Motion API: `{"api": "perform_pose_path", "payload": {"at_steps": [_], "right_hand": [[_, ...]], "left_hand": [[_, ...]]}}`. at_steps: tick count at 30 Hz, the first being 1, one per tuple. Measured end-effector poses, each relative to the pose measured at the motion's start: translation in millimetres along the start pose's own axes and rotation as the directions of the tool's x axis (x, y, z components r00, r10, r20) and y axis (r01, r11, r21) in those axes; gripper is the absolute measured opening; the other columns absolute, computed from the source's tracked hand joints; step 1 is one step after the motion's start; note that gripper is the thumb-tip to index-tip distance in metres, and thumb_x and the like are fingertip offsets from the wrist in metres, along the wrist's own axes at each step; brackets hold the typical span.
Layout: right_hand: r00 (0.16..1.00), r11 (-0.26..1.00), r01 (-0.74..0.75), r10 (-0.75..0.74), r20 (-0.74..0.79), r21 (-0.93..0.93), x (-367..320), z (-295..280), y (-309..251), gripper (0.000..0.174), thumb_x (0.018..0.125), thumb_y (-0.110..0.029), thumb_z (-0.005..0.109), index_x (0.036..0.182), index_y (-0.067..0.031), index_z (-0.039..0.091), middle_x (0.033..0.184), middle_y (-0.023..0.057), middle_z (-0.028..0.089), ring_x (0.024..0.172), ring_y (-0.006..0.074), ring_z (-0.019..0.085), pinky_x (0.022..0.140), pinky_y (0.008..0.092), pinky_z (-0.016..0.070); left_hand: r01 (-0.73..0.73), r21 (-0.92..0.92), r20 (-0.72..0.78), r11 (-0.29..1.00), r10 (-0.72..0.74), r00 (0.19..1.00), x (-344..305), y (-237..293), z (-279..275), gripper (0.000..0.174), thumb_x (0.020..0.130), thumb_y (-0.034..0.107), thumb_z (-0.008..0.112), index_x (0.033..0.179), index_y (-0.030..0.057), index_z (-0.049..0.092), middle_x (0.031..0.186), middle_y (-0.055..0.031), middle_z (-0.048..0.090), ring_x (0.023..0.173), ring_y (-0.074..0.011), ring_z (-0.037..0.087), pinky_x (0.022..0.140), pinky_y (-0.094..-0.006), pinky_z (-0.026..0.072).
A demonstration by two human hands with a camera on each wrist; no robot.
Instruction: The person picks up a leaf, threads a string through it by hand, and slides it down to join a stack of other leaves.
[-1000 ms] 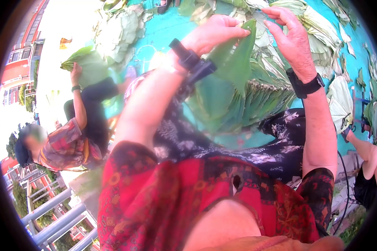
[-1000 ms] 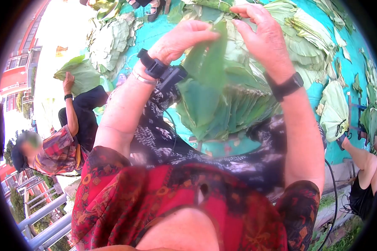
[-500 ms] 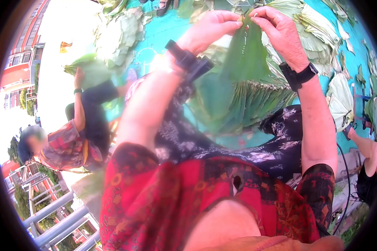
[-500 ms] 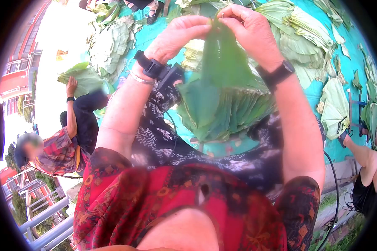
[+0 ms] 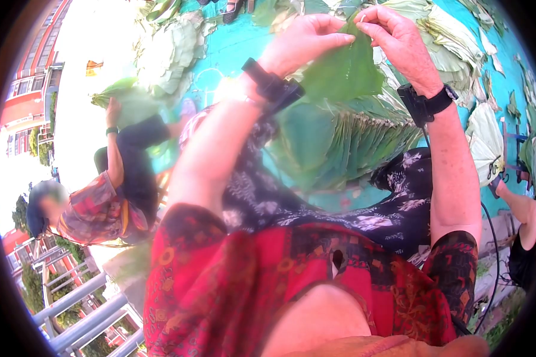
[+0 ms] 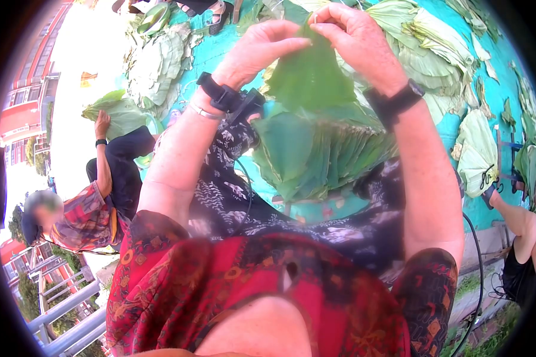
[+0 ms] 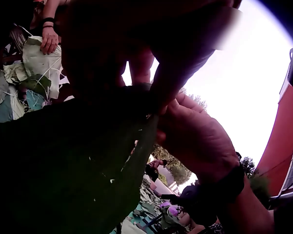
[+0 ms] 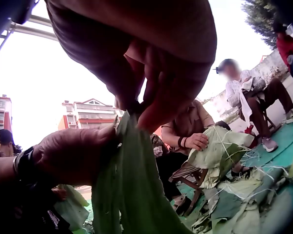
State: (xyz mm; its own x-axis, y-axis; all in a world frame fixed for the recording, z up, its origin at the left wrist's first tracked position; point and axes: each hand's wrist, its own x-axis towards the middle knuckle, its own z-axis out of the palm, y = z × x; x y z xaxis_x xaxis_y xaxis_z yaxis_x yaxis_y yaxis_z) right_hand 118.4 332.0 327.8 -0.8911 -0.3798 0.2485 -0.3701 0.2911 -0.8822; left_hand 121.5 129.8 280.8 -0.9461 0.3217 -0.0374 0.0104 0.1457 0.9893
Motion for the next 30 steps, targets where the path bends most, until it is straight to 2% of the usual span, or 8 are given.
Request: {"api": "perform_pose_path", "payload": {"at_steps": [2, 8, 12, 15, 19, 24, 28, 30], "right_hand": [[0.999, 1.0, -0.004, 0.004, 0.046, -0.006, -0.5, -0.1, -0.2, 0.009, 0.086, -0.007, 0.06, 0.091, -0.0004, 0.064, 0.084, 0.0065, 0.061, 0.078, 0.0138, 0.058, 0.07, 0.0274, 0.0464], [0.95, 0.954, 0.3, -0.297, -0.101, 0.018, 1.9, 12.4, 9.3, 0.009, 0.086, -0.005, 0.059, 0.093, -0.001, 0.063, 0.096, 0.0057, 0.061, 0.084, 0.0137, 0.058, 0.075, 0.0268, 0.047], [0.999, 0.912, -0.037, 0.023, 0.039, 0.409, 0.1, -7.3, -14.7, 0.01, 0.093, -0.008, 0.054, 0.097, -0.0021, 0.061, 0.095, 0.0051, 0.064, 0.084, 0.0108, 0.058, 0.074, 0.0241, 0.0475], [0.993, 0.798, 0.106, -0.12, -0.016, 0.593, -5.5, -21.7, -17.9, 0.012, 0.096, -0.014, 0.053, 0.101, -0.0035, 0.058, 0.093, 0.0065, 0.064, 0.085, 0.0126, 0.059, 0.074, 0.0243, 0.0478], [0.98, 0.783, 0.198, -0.136, -0.148, 0.59, -9.2, -20.5, -10.0, 0.014, 0.097, -0.016, 0.053, 0.102, -0.0036, 0.057, 0.092, 0.0079, 0.064, 0.084, 0.0138, 0.06, 0.073, 0.0251, 0.0482], [0.988, 0.73, 0.128, -0.151, -0.024, 0.672, -8.3, -33.8, -2.3, 0.015, 0.096, -0.016, 0.055, 0.103, -0.0032, 0.057, 0.091, 0.0085, 0.064, 0.082, 0.0139, 0.06, 0.072, 0.0248, 0.0484], [0.989, 0.761, 0.121, -0.146, -0.014, 0.638, -9.4, -34.5, 3.2, 0.014, 0.096, -0.015, 0.056, 0.103, -0.0037, 0.057, 0.09, 0.0081, 0.064, 0.081, 0.0135, 0.06, 0.072, 0.0239, 0.0483], [0.997, 0.791, 0.075, -0.044, -0.067, 0.607, -5.5, -28.5, 7.7, 0.013, 0.095, -0.015, 0.056, 0.103, -0.0043, 0.057, 0.09, 0.0074, 0.064, 0.081, 0.0134, 0.06, 0.072, 0.0238, 0.0482]], "left_hand": [[0.045, -0.027, -0.005, 0.999, -0.045, 0.999, -5.1, 9.8, 8.0, 0.022, 0.087, 0.019, 0.069, 0.1, 0.0019, 0.069, 0.086, 0.0006, 0.067, 0.074, -0.0047, 0.06, 0.066, -0.0192, 0.0474], [0.262, 0.03, -0.017, 0.965, -0.261, 0.965, -3.0, 5.1, 6.2, 0.024, 0.085, 0.02, 0.069, 0.1, 0.0018, 0.069, 0.08, 0.0012, 0.066, 0.064, -0.0039, 0.058, 0.055, -0.0183, 0.045], [0.402, 0.199, 0.036, 0.894, -0.417, 0.908, -7.3, -6.0, -1.8, 0.025, 0.085, 0.021, 0.069, 0.101, 0.0017, 0.069, 0.079, 0.0011, 0.066, 0.061, -0.0035, 0.056, 0.052, -0.0184, 0.0431], [0.413, 0.444, 0.089, 0.795, -0.498, 0.863, -10.3, -29.4, -7.3, 0.028, 0.085, 0.025, 0.069, 0.101, 0.0023, 0.069, 0.085, 0.0002, 0.067, 0.067, -0.0051, 0.057, 0.058, -0.0208, 0.0457], [0.238, 0.566, 0.248, 0.789, -0.439, 0.864, -14.0, -106.5, -8.6, 0.033, 0.081, 0.029, 0.071, 0.099, 0.0007, 0.069, 0.089, -0.0049, 0.068, 0.079, -0.0121, 0.06, 0.071, -0.0276, 0.0479], [0.016, 0.784, 0.391, 0.62, -0.514, 0.764, -28.3, -179.0, 20.9, 0.035, 0.078, 0.03, 0.069, 0.093, -0.0016, 0.068, 0.087, -0.0142, 0.066, 0.081, -0.0203, 0.059, 0.075, -0.0343, 0.0463], [-0.203, 0.816, 0.488, 0.542, -0.456, 0.744, -44.4, -238.6, 32.1, 0.03, 0.085, 0.034, 0.055, 0.082, 0.0078, 0.069, 0.085, -0.0151, 0.066, 0.081, -0.033, 0.062, 0.073, -0.0434, 0.0483], [-0.142, 0.818, 0.452, 0.557, -0.472, 0.757, -43.8, -248.9, 30.4, 0.029, 0.085, 0.034, 0.057, 0.085, 0.0073, 0.069, 0.087, -0.0164, 0.066, 0.082, -0.0336, 0.062, 0.075, -0.0431, 0.0487]]}}
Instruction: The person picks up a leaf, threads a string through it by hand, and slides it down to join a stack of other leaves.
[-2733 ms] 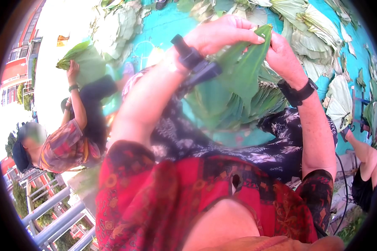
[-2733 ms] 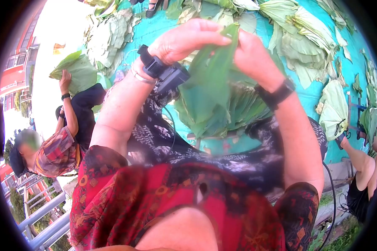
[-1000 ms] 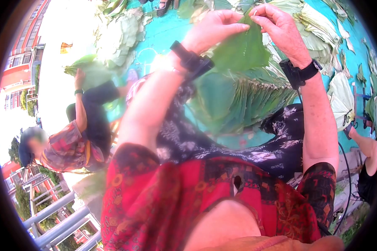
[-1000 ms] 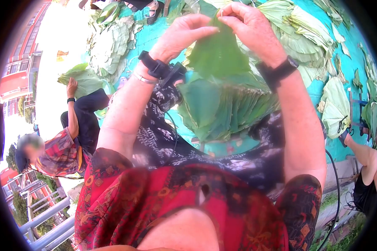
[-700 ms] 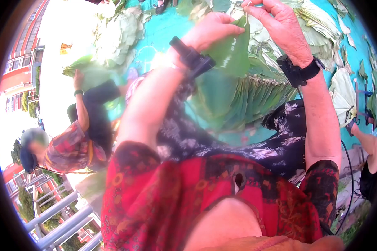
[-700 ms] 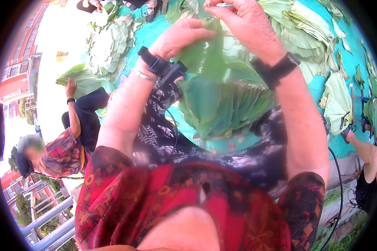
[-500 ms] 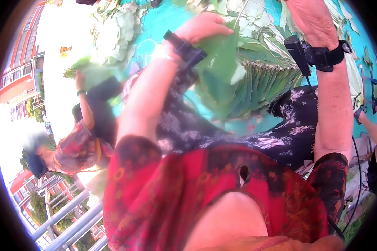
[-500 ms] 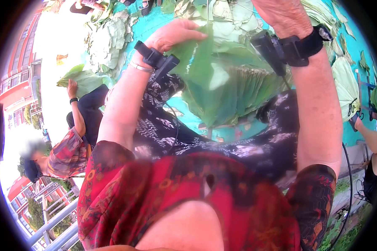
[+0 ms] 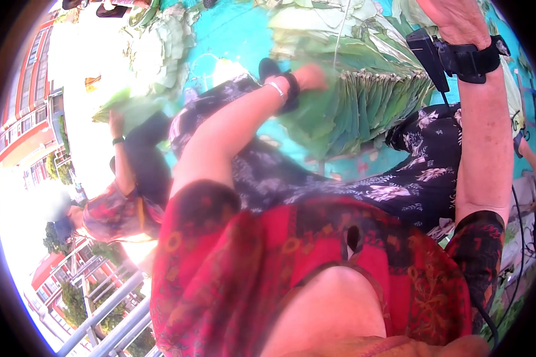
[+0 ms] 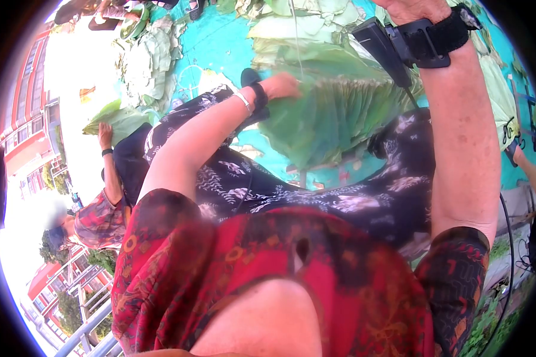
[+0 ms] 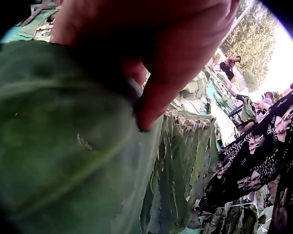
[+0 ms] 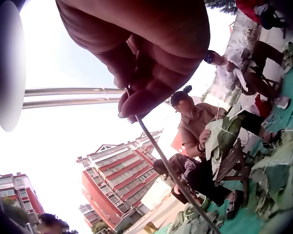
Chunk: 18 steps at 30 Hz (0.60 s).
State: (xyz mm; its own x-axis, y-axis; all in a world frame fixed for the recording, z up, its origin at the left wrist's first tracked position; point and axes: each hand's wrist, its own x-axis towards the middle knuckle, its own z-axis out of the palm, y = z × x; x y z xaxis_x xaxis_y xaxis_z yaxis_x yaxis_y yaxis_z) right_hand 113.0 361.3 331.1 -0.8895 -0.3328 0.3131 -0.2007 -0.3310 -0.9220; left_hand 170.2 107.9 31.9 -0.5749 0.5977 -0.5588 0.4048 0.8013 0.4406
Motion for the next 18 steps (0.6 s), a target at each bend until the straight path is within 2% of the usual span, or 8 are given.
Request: {"api": "perform_pose_path", "payload": {"at_steps": [4, 7, 10, 13, 14, 16, 17, 18], "right_hand": [[0.993, 0.997, 0.053, -0.058, 0.099, 0.046, -5.7, -4.3, -10.9, 0.013, 0.094, -0.015, 0.058, 0.102, -0.0053, 0.059, 0.09, 0.0061, 0.064, 0.082, 0.0141, 0.06, 0.072, 0.0242, 0.0486], [0.996, 0.995, 0.084, -0.085, 0.02, 0.052, -10.7, 3.7, -11.1, 0.013, 0.093, -0.016, 0.059, 0.101, -0.0056, 0.059, 0.09, 0.0056, 0.064, 0.084, 0.0148, 0.061, 0.073, 0.0244, 0.0488], [0.993, 0.987, 0.112, -0.117, 0.034, 0.119, -12.9, 3.4, -8.6, 0.014, 0.093, -0.016, 0.06, 0.102, -0.0051, 0.06, 0.092, 0.0059, 0.064, 0.085, 0.0153, 0.061, 0.075, 0.0245, 0.0487], [0.988, 0.984, 0.077, -0.097, 0.121, 0.162, -6.8, -6.3, -8.3, 0.016, 0.093, -0.017, 0.059, 0.104, -0.0046, 0.059, 0.095, 0.0066, 0.064, 0.087, 0.0157, 0.061, 0.077, 0.0251, 0.0486], [0.987, 0.985, 0.058, -0.08, 0.138, 0.16, -5.7, -7.4, -10.6, 0.017, 0.093, -0.017, 0.059, 0.105, -0.0044, 0.059, 0.096, 0.007, 0.064, 0.087, 0.0158, 0.061, 0.077, 0.0253, 0.0486], [0.997, 0.995, 0.05, -0.054, 0.049, 0.088, -7.2, -3.6, -11.3, 0.018, 0.093, -0.017, 0.059, 0.106, -0.0041, 0.059, 0.097, 0.0076, 0.063, 0.088, 0.0161, 0.061, 0.078, 0.0258, 0.0487], [0.997, 0.999, 0.05, -0.049, -0.06, 0.017, -9.7, 5.4, -13.6, 0.018, 0.094, -0.017, 0.059, 0.106, -0.004, 0.059, 0.097, 0.0078, 0.063, 0.088, 0.0162, 0.061, 0.078, 0.0261, 0.0487], [0.994, 0.997, 0.071, -0.07, -0.085, 0.0, -10.8, 6.5, -12.8, 0.019, 0.094, -0.017, 0.059, 0.107, -0.0038, 0.059, 0.097, 0.0078, 0.063, 0.088, 0.0162, 0.061, 0.078, 0.0262, 0.0486]], "left_hand": [[0.168, -0.257, -0.12, 0.952, -0.204, 0.972, -2.7, 2.0, -6.4, 0.031, 0.083, 0.034, 0.062, 0.092, 0.0056, 0.07, 0.096, -0.0184, 0.066, 0.089, -0.035, 0.062, 0.081, -0.0426, 0.0485], [0.095, -0.196, -0.177, 0.976, -0.131, 0.975, -0.2, -1.1, -2.4, 0.034, 0.082, 0.035, 0.065, 0.098, 0.005, 0.069, 0.103, -0.0186, 0.066, 0.096, -0.0355, 0.061, 0.086, -0.0417, 0.0477], [0.071, -0.163, -0.235, 0.984, -0.108, 0.966, 8.5, -0.8, 12.1, 0.036, 0.081, 0.038, 0.067, 0.101, 0.0078, 0.068, 0.095, -0.0163, 0.067, 0.09, -0.0326, 0.063, 0.081, -0.04, 0.0489], [0.065, -0.214, -0.22, 0.975, -0.113, 0.969, 15.7, -3.5, 23.3, 0.04, 0.08, 0.037, 0.068, 0.103, 0.0052, 0.067, 0.099, -0.018, 0.067, 0.093, -0.0338, 0.063, 0.083, -0.041, 0.0484], [0.059, -0.173, -0.163, 0.983, -0.088, 0.983, 16.1, -7.2, 26.9, 0.042, 0.079, 0.037, 0.069, 0.108, 0.006, 0.066, 0.102, -0.0186, 0.066, 0.097, -0.0343, 0.062, 0.086, -0.0415, 0.0479], [0.043, -0.087, -0.048, 0.995, -0.047, 0.998, 13.2, -17.2, 27.4, 0.049, 0.077, 0.036, 0.07, 0.116, 0.0076, 0.063, 0.108, -0.0197, 0.065, 0.104, -0.0354, 0.06, 0.091, -0.0425, 0.0468], [0.042, -0.1, 0.0, 0.994, -0.042, 0.999, 8.0, -22.0, 25.5, 0.052, 0.075, 0.036, 0.071, 0.118, 0.008, 0.062, 0.108, -0.0199, 0.065, 0.104, -0.0347, 0.06, 0.09, -0.0426, 0.0468], [0.041, -0.113, 0.048, 0.993, -0.036, 0.998, 1.3, -28.0, 23.0, 0.055, 0.074, 0.036, 0.072, 0.12, 0.0083, 0.062, 0.109, -0.0201, 0.065, 0.104, -0.034, 0.06, 0.09, -0.0426, 0.0468]]}}
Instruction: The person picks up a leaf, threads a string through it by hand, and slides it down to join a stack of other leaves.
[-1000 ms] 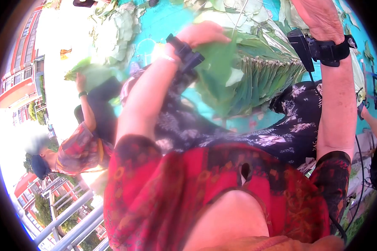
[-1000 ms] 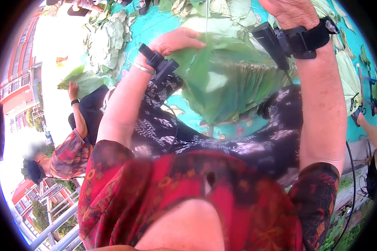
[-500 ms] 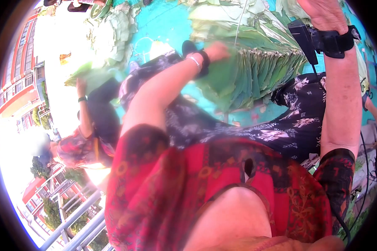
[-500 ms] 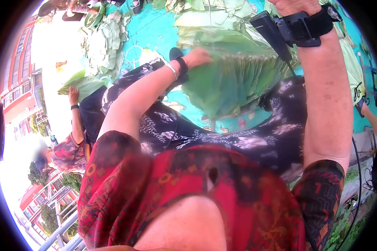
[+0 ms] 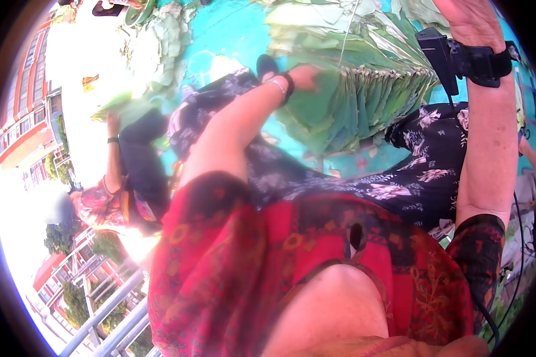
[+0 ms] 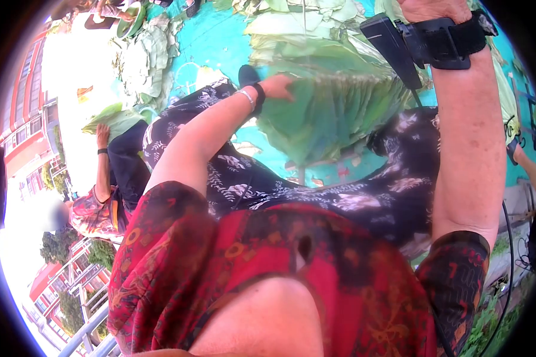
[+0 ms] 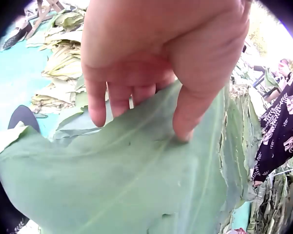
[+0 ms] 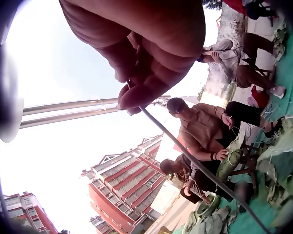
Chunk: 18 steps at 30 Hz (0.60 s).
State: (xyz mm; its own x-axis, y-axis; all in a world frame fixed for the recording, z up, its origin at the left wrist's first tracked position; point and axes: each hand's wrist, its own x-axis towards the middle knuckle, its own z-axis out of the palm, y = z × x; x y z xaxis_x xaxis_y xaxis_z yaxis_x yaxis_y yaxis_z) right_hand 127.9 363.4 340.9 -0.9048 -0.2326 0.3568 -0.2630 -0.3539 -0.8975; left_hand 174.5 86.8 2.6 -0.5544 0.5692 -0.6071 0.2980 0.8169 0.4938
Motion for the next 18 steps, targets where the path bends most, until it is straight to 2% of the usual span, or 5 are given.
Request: {"api": "perform_pose_path", "payload": {"at_steps": [5, 7, 9, 13, 18], "right_hand": [[0.987, 0.994, 0.074, -0.085, 0.133, 0.084, -3.0, -18.8, 7.5, 0.022, 0.094, -0.018, 0.058, 0.109, -0.0031, 0.059, 0.099, 0.0062, 0.062, 0.092, 0.0159, 0.06, 0.08, 0.0264, 0.0477], [0.994, 0.991, -0.08, 0.071, 0.077, 0.109, 9.1, -28.4, 7.9, 0.023, 0.094, -0.019, 0.058, 0.11, -0.0029, 0.059, 0.099, 0.0054, 0.062, 0.093, 0.0155, 0.059, 0.081, 0.0264, 0.0474], [0.975, 0.971, -0.217, 0.221, -0.026, 0.103, 25.8, -35.3, 7.3, 0.022, 0.094, -0.019, 0.057, 0.109, -0.0029, 0.059, 0.099, 0.0047, 0.061, 0.094, 0.0149, 0.059, 0.082, 0.0262, 0.0472], [0.998, 0.994, 0.063, -0.062, 0.014, -0.094, -3.9, -7.8, 0.0, 0.02, 0.095, -0.018, 0.057, 0.108, -0.0033, 0.059, 0.099, 0.0041, 0.061, 0.094, 0.0142, 0.059, 0.083, 0.026, 0.0473], [0.987, 0.993, 0.113, -0.115, 0.112, 0.026, -3.3, -22.3, 8.9, 0.016, 0.094, -0.016, 0.057, 0.105, -0.0039, 0.059, 0.096, 0.0054, 0.062, 0.089, 0.0151, 0.06, 0.08, 0.0261, 0.0484]], "left_hand": [[0.168, -0.031, 0.3, 0.985, -0.152, 0.942, -25.7, -3.1, -17.7, 0.057, 0.075, 0.034, 0.073, 0.116, -0.0038, 0.059, 0.104, -0.0194, 0.067, 0.096, -0.0269, 0.064, 0.081, -0.0389, 0.0505], [0.398, -0.049, 0.449, 0.916, -0.336, 0.828, -25.8, 7.8, -29.7, 0.057, 0.077, 0.034, 0.073, 0.119, -0.0028, 0.058, 0.103, -0.017, 0.067, 0.096, -0.0236, 0.064, 0.08, -0.0385, 0.0517], [0.523, -0.256, 0.608, 0.813, -0.285, 0.741, 3.8, -47.2, 0.0, 0.061, 0.076, 0.036, 0.073, 0.126, 0.0053, 0.056, 0.116, -0.0143, 0.063, 0.104, -0.0235, 0.061, 0.088, -0.0364, 0.048], [0.535, -0.509, 0.58, 0.674, -0.191, 0.792, -13.9, -28.3, -14.4, 0.057, 0.079, 0.036, 0.071, 0.125, 0.0064, 0.057, 0.122, -0.0101, 0.061, 0.105, -0.0208, 0.059, 0.087, -0.0344, 0.0479], [0.592, -0.549, 0.572, 0.591, -0.251, 0.781, -39.7, 8.0, -28.9, 0.049, 0.085, 0.031, 0.067, 0.124, 0.0026, 0.056, 0.125, -0.0095, 0.058, 0.105, -0.0201, 0.058, 0.085, -0.035, 0.0494]]}}
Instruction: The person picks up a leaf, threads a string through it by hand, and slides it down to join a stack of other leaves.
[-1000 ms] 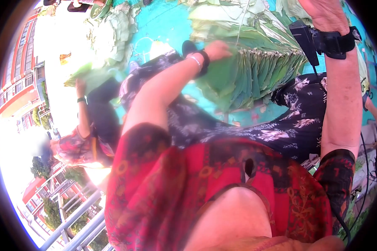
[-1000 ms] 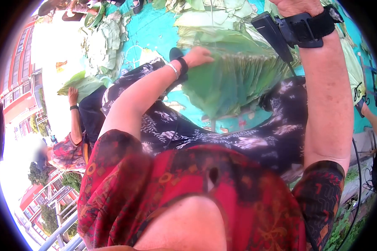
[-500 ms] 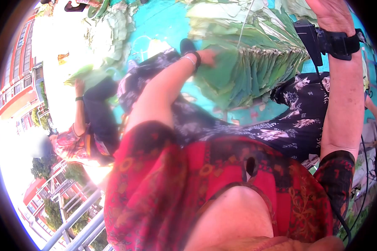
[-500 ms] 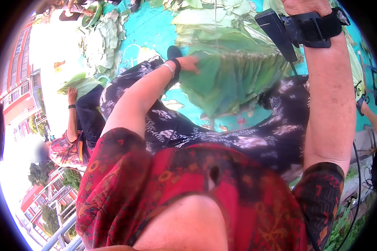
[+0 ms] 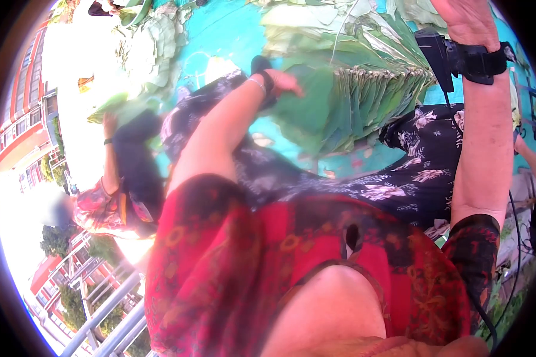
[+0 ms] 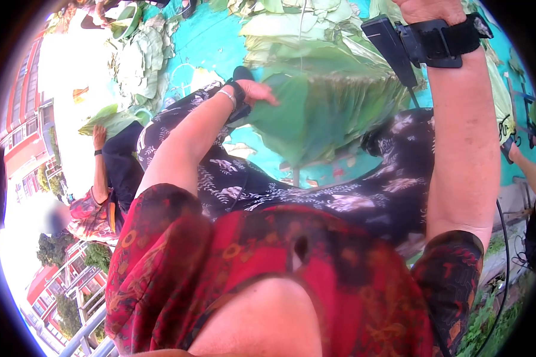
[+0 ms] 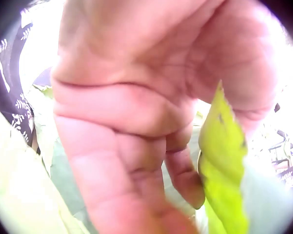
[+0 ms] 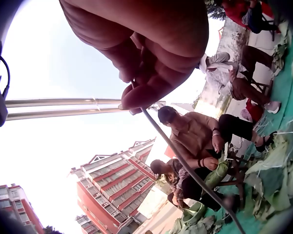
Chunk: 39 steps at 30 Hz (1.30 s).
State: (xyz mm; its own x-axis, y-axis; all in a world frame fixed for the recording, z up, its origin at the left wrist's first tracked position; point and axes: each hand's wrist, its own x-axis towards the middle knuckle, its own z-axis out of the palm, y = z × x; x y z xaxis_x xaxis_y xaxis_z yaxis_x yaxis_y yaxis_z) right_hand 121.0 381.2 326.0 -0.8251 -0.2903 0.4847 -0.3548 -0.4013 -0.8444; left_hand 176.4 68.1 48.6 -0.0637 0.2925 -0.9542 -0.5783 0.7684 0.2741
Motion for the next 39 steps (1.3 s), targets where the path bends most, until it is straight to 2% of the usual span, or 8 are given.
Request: {"api": "perform_pose_path", "payload": {"at_steps": [5, 9, 14, 18, 24, 25, 37, 39], "right_hand": [[0.976, 0.983, -0.176, 0.181, -0.118, 0.051, 10.7, -7.1, 15.1, 0.014, 0.094, -0.014, 0.056, 0.103, -0.0032, 0.057, 0.093, 0.0078, 0.062, 0.084, 0.0166, 0.06, 0.078, 0.027, 0.0491], [0.953, 0.97, -0.242, 0.239, -0.185, 0.01, 8.2, -1.9, 17.3, 0.018, 0.094, -0.016, 0.056, 0.104, -0.0011, 0.056, 0.092, 0.0097, 0.062, 0.081, 0.0175, 0.059, 0.076, 0.0271, 0.0481], [0.956, 0.976, -0.194, 0.167, -0.24, -0.095, -0.8, 15.3, 3.6, 0.024, 0.094, -0.019, 0.057, 0.105, 0.0013, 0.055, 0.092, 0.0109, 0.062, 0.078, 0.0172, 0.058, 0.074, 0.0274, 0.0463], [0.953, 0.966, -0.224, 0.189, -0.238, -0.13, -2.8, 18.5, 2.9, 0.021, 0.094, -0.019, 0.055, 0.103, 0.0007, 0.055, 0.091, 0.0103, 0.062, 0.078, 0.0162, 0.057, 0.073, 0.0272, 0.0455], [0.926, 0.927, -0.371, 0.366, -0.096, -0.044, -1.2, 25.9, -10.3, 0.016, 0.092, -0.015, 0.053, 0.097, -0.0005, 0.058, 0.093, 0.0098, 0.061, 0.083, 0.0181, 0.056, 0.074, 0.03, 0.0457], [0.911, 0.911, -0.409, 0.404, -0.086, -0.048, 0.1, 22.5, -6.2, 0.016, 0.093, -0.015, 0.053, 0.098, -0.0011, 0.059, 0.093, 0.0085, 0.061, 0.083, 0.0168, 0.057, 0.074, 0.0289, 0.0457], [0.845, 0.84, -0.534, 0.527, -0.089, -0.099, -0.9, 15.9, 27.0, 0.02, 0.096, -0.019, 0.055, 0.109, -0.0037, 0.058, 0.092, 0.0041, 0.064, 0.08, 0.0086, 0.057, 0.071, 0.0214, 0.0447], [0.838, 0.835, -0.544, 0.535, -0.105, -0.086, -1.2, 16.7, 27.5, 0.02, 0.096, -0.018, 0.055, 0.109, -0.0035, 0.058, 0.092, 0.0043, 0.064, 0.079, 0.0088, 0.057, 0.071, 0.0216, 0.0449]], "left_hand": [[-0.003, 0.049, 0.068, 0.999, 0.0, 0.998, 5.2, -5.9, 0.6, 0.048, 0.087, 0.034, 0.064, 0.123, 0.0037, 0.057, 0.121, -0.0103, 0.06, 0.105, -0.0213, 0.06, 0.086, -0.0362, 0.0498], [0.02, 0.703, -0.316, 0.711, 0.288, 0.904, 15.0, -17.3, -4.9, 0.04, 0.088, 0.036, 0.061, 0.11, 0.0037, 0.059, 0.106, -0.0121, 0.065, 0.087, -0.0285, 0.066, 0.07, -0.038, 0.0531], [0.123, 0.772, -0.57, 0.623, 0.593, 0.569, 32.9, -12.2, 9.9, 0.033, 0.083, 0.03, 0.059, 0.108, 0.0076, 0.061, 0.105, -0.0191, 0.065, 0.098, -0.037, 0.063, 0.085, -0.0447, 0.0494], [0.027, 0.556, -0.703, 0.831, 0.453, 0.548, 43.3, 14.5, -25.3, 0.03, 0.08, 0.028, 0.059, 0.1, 0.0068, 0.065, 0.096, -0.0186, 0.067, 0.094, -0.0351, 0.065, 0.082, -0.0447, 0.0502], [0.385, 0.672, -0.74, 0.632, 0.568, 0.36, 89.1, 8.8, -134.8, 0.026, 0.08, 0.03, 0.058, 0.088, 0.0097, 0.072, 0.084, -0.0134, 0.07, 0.081, -0.0351, 0.067, 0.074, -0.0444, 0.0527], [0.429, 0.632, -0.761, 0.645, 0.412, 0.502, 71.3, 22.4, -134.3, 0.026, 0.083, 0.026, 0.055, 0.102, 0.0135, 0.069, 0.102, -0.0115, 0.07, 0.09, -0.0307, 0.067, 0.076, -0.0402, 0.0525], [-0.239, 0.139, -0.847, 0.961, 0.24, 0.474, 58.3, 28.5, -166.8, 0.028, 0.088, 0.025, 0.06, 0.108, 0.0059, 0.063, 0.103, -0.0086, 0.068, 0.091, -0.0237, 0.066, 0.079, -0.0341, 0.0514], [-0.149, 0.214, -0.823, 0.965, 0.26, 0.505, 48.9, 33.3, -165.8, 0.029, 0.089, 0.025, 0.06, 0.109, 0.0046, 0.063, 0.103, -0.0081, 0.068, 0.091, -0.0225, 0.065, 0.08, -0.033, 0.0512]]}}
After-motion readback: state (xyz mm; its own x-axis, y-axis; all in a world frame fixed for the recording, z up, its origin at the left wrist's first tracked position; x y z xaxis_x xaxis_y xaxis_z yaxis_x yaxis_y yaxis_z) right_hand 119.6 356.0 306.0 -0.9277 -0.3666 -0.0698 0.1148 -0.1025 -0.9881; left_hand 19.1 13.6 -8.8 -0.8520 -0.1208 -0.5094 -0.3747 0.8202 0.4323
